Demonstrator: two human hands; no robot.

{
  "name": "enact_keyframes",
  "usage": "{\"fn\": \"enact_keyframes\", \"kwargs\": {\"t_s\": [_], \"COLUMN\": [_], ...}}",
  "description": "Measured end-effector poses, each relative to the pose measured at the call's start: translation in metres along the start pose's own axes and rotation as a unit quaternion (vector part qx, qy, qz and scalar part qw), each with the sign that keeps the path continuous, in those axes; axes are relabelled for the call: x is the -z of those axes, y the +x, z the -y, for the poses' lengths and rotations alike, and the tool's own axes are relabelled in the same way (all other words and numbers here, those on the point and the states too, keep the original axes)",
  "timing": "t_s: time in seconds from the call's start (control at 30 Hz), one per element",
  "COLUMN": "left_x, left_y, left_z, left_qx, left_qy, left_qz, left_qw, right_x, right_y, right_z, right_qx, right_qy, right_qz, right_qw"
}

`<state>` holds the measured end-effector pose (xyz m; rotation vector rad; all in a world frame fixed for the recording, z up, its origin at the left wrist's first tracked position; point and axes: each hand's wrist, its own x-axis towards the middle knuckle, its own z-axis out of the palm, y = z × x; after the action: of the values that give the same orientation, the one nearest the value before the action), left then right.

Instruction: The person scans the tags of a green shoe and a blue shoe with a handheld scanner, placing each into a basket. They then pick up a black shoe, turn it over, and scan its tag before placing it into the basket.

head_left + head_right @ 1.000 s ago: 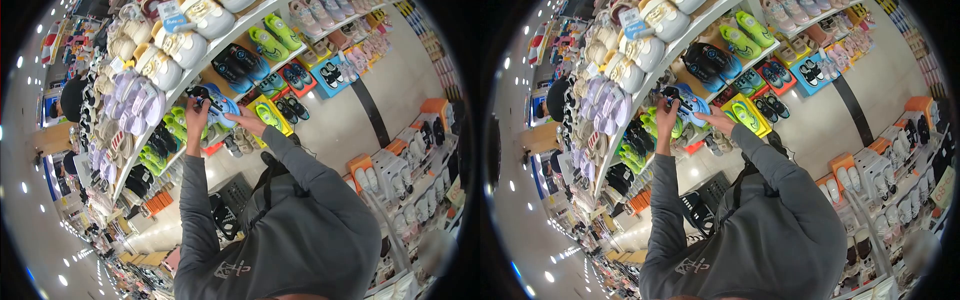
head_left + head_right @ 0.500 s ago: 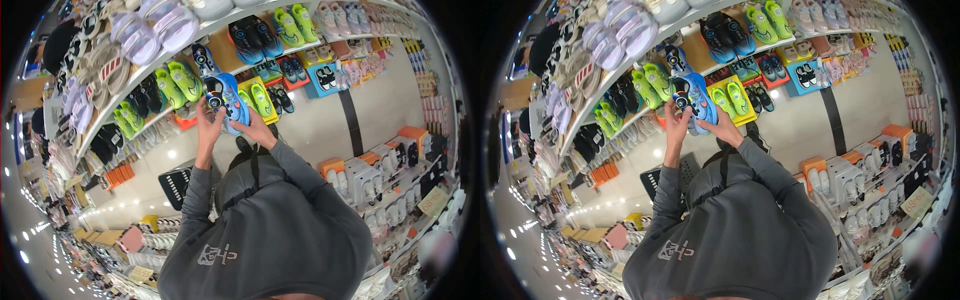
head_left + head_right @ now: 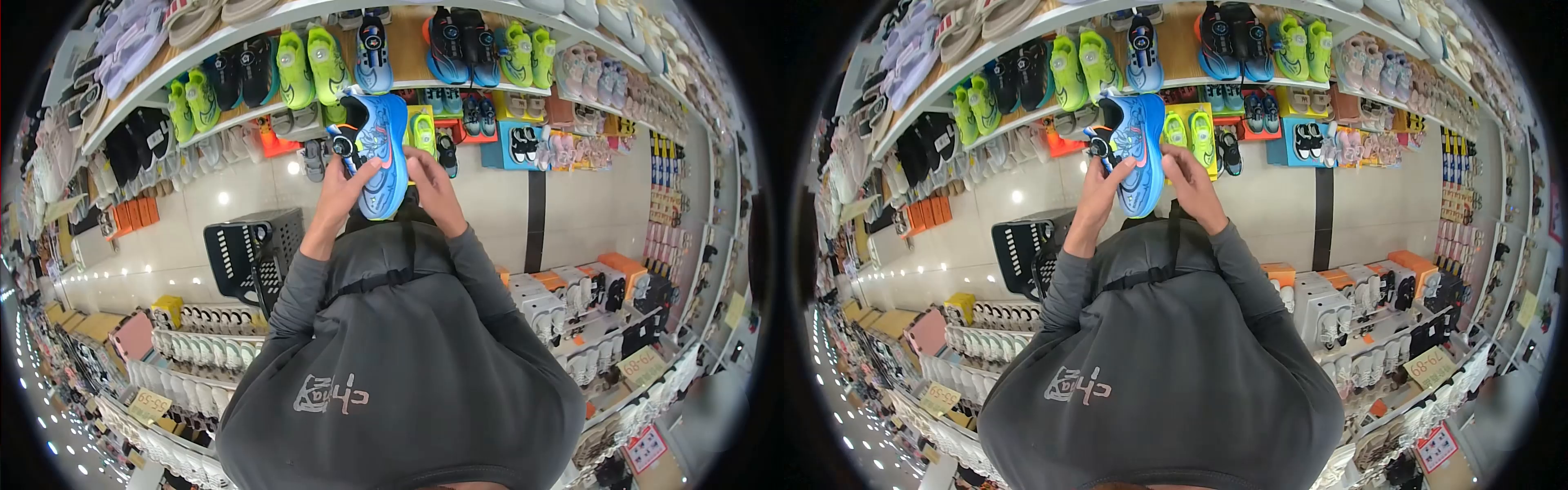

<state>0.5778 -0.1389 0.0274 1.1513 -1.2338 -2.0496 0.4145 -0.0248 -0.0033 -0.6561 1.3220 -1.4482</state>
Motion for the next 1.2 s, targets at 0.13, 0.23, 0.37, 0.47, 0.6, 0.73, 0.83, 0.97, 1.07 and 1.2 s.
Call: {"fn": "enact_keyframes", "kwargs": {"t_s": [0.13,0.23,0.37,0.47,0.6,0.73,0.83,0.97,1.07,1.2], "left_x": [0.014,0.023,0.031,0.038,0.039,0.042,0.048,0.05,0.045,0.038], "left_y": [-0.009,-0.013,-0.015,-0.016,-0.018,-0.017,-0.016,-0.016,-0.018,-0.021], "left_z": [-0.004,-0.008,-0.01,-0.01,-0.019,-0.011,-0.008,-0.002,-0.002,0.003], "left_qx": [0.022,0.036,0.05,0.055,0.079,0.078,0.065,0.042,-0.004,-0.079], "left_qy": [-0.03,-0.03,-0.022,-0.021,-0.054,-0.076,-0.107,-0.164,-0.221,-0.172], "left_qz": [0.042,0.073,0.092,0.105,0.117,0.103,0.127,0.111,0.101,0.088], "left_qw": [0.998,0.996,0.994,0.993,0.989,0.989,0.984,0.979,0.97,0.978], "right_x": [-0.013,-0.01,-0.013,-0.014,-0.016,-0.017,-0.017,-0.01,-0.006,-0.004], "right_y": [0.011,0.022,0.023,0.017,0.006,-0.002,-0.006,-0.009,-0.009,-0.011], "right_z": [0.026,0.024,0.024,0.02,0.013,0.009,0.015,0.017,0.017,0.021], "right_qx": [-0.026,-0.039,-0.051,-0.033,-0.008,0.025,0.06,0.086,0.098,0.091], "right_qy": [0.059,0.124,0.166,0.183,0.203,0.224,0.22,0.223,0.201,0.23], "right_qz": [-0.025,0.015,0.031,0.012,-0.008,-0.036,-0.042,-0.043,-0.047,-0.035], "right_qw": [0.998,0.991,0.984,0.983,0.979,0.974,0.973,0.97,0.973,0.968]}}
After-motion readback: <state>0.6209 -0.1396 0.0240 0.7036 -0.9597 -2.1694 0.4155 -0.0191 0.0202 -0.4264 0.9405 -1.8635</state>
